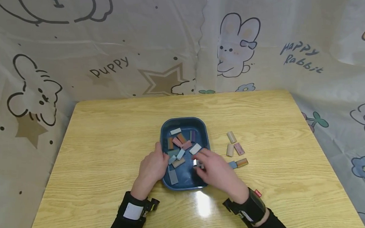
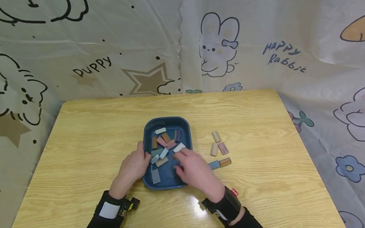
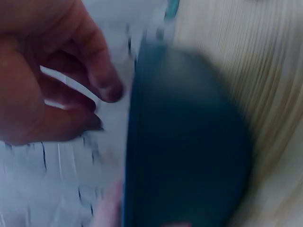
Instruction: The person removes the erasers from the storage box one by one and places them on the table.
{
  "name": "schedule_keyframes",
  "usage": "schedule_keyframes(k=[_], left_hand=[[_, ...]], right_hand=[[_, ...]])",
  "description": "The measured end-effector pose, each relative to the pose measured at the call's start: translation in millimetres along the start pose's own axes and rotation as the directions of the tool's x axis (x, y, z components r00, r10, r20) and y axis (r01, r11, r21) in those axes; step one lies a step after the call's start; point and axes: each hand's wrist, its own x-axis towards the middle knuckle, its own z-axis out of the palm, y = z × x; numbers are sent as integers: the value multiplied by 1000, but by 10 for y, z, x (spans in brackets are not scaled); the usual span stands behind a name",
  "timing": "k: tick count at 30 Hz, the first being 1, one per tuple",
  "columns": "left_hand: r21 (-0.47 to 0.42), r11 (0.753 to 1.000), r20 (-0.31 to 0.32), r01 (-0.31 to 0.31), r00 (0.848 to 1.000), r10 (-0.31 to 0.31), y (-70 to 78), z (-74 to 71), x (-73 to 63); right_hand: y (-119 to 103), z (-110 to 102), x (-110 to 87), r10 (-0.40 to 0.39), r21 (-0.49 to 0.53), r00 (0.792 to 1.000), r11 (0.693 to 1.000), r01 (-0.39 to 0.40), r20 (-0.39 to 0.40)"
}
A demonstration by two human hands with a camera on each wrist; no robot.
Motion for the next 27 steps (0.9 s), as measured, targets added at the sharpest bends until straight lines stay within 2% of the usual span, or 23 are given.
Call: schedule_keyframes(k=[2, 5, 7, 10, 14, 18, 21, 27], left_hand=[[4, 1000, 0, 2, 1000, -2, 0, 2, -4], [13, 1000, -9, 1, 1000, 0, -1, 15, -9], [22, 1000, -16, -1, 1000, 2, 1, 24, -12], [26, 1000, -20, 0, 1000, 1, 4, 32, -15], [21, 1000, -17, 8, 1000, -8, 6, 31, -27], [4, 1000, -16, 12, 1000, -12, 14, 31, -30], [-4, 1000, -17, 15, 1000, -16, 15, 26, -20], [21, 1000, -34, 14, 999, -13, 1, 18, -2]], right_hand=[[-114, 116, 116, -108, -23, 985, 993, 112, 136], [-216, 280, 244, -201, -21, 930, 976, 218, 308], [-239, 365, 307, -226, -14, 900, 968, 249, 373], [-232, 458, 370, -240, -23, 883, 962, 273, 403], [-204, 536, 397, -243, -47, 888, 958, 283, 390], [-205, 551, 399, -213, -99, 914, 960, 261, 346], [-203, 555, 410, -197, -135, 925, 958, 252, 324], [-170, 602, 444, -210, -143, 926, 954, 265, 314]])
